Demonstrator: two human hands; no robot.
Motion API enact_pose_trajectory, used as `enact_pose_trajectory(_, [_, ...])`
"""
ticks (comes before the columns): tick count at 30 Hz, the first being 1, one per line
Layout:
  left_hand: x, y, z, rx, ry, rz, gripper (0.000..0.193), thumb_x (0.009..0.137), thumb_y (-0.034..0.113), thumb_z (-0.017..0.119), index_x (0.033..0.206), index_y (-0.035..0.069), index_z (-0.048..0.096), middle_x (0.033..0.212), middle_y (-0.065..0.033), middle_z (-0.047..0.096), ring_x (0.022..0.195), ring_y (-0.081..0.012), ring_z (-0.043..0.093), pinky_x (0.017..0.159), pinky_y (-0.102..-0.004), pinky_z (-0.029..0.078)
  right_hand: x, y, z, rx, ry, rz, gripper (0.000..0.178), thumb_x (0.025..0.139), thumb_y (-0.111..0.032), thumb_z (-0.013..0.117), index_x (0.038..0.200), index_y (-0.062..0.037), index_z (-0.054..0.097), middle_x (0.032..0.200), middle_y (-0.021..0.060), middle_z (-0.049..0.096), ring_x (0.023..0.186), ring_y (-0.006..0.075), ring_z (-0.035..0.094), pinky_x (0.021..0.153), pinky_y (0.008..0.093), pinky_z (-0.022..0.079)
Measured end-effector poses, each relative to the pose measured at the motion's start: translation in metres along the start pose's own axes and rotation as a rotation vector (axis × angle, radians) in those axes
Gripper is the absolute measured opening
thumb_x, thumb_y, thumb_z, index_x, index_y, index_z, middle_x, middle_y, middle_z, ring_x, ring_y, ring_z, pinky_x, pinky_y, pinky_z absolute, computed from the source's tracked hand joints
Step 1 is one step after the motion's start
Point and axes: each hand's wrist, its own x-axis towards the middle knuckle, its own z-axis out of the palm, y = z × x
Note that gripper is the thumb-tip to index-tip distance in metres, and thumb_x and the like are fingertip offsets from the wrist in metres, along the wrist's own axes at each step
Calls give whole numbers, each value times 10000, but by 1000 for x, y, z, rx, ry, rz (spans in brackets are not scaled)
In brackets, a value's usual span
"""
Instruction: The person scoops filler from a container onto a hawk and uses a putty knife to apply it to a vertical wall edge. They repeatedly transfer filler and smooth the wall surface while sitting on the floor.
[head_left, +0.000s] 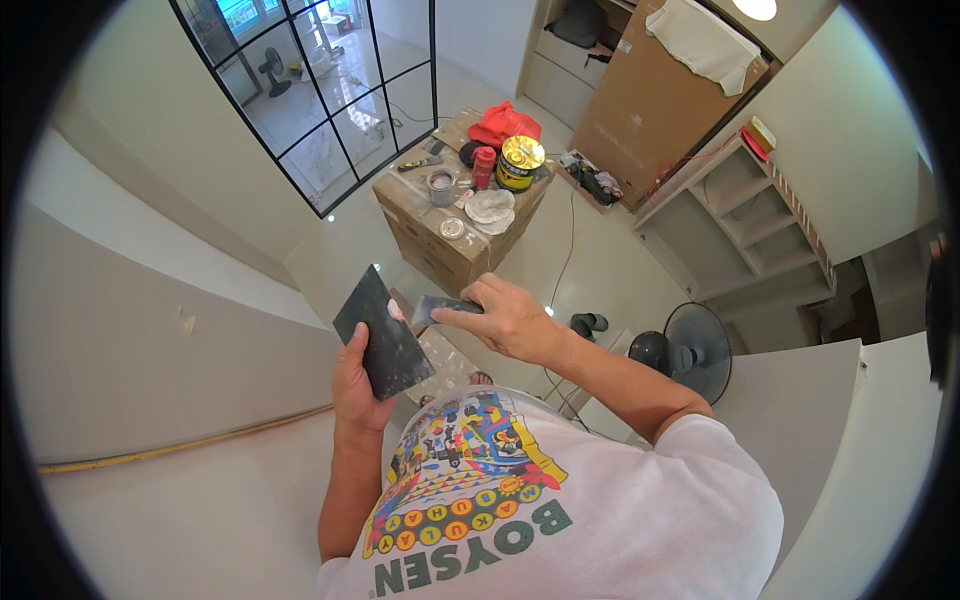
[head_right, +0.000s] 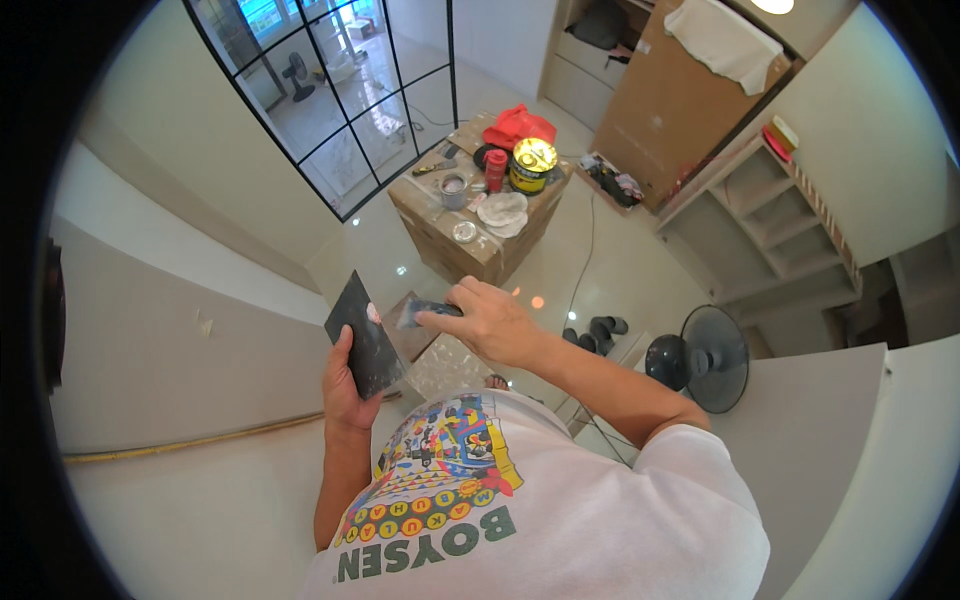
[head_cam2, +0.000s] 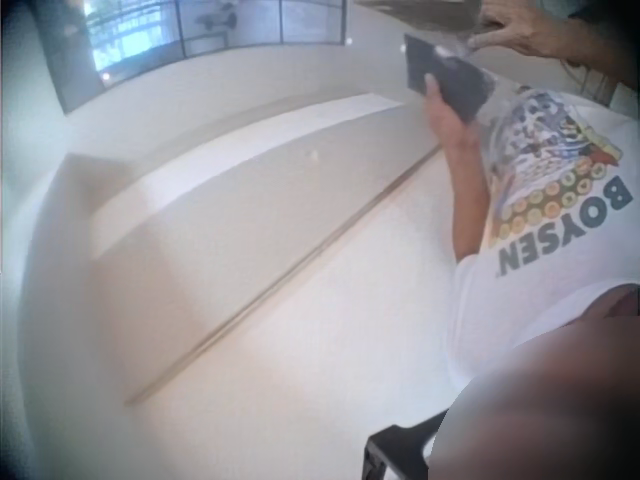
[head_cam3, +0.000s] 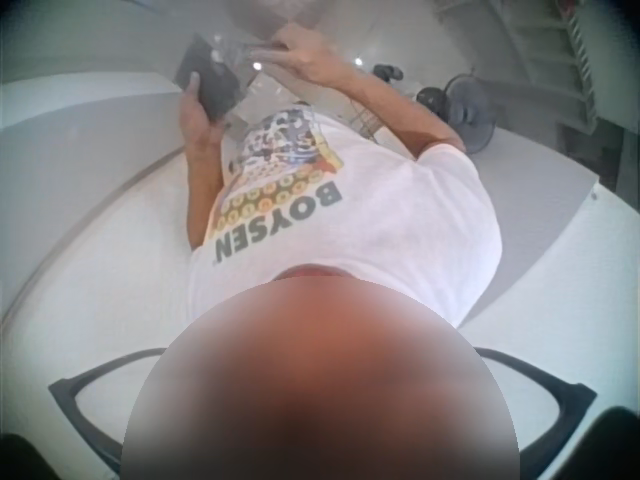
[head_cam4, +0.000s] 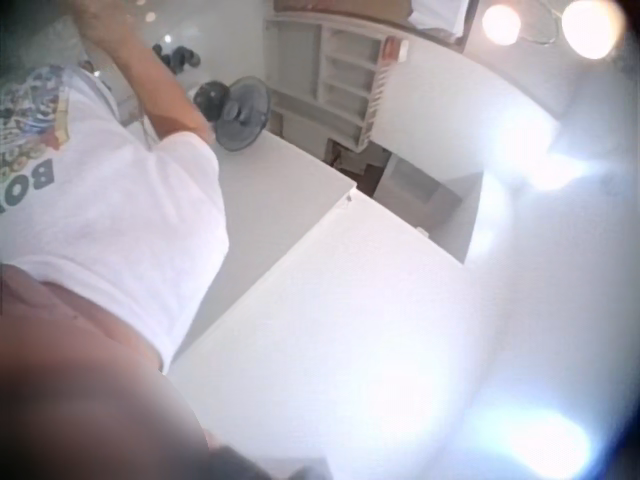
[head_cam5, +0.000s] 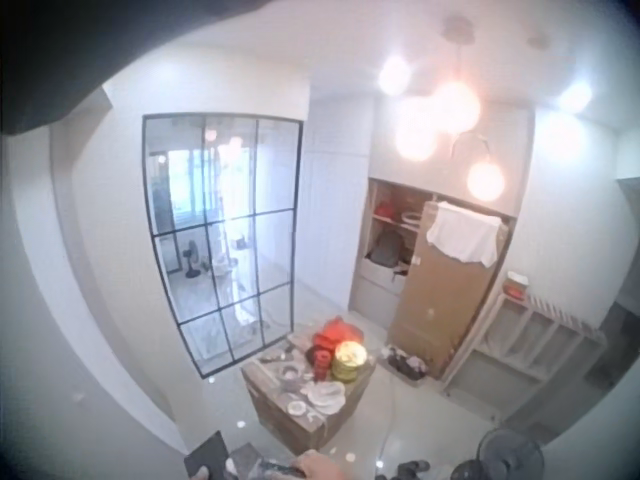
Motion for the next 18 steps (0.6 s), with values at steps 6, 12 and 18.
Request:
enact_pose_trajectory(6, [0,34,-11,27,51,263,440,1140,294,523,1485,21,545,1389,-127,670,1245,-257,668,1101,-430,539,20,-7,18,737,162,810,249,1044,-216,720,1245,-68,720,820,59,695,680,148,633,608,312,516])
enact_pose_trajectory(12, [-9,54,-35,20,3,376,496,1158,345,450,1519,9,502,1436,-138,631,1351,-276,602,1148,-453,498,69,-33,6,1295,210,946,248,1095,-288,668,1221,-77,635,776,30,674,637,99,618,574,245,489])
enact_pose_trajectory(18, [-18,53,-52,186,108,662,508,1169,336,437,1529,-19,484,1468,-161,614,1368,-282,592,1153,-446,486,90,-85,34,1200,-172,723,288,1121,-321,618,1142,-36,656,709,13,619,604,97,580,547,268,459])
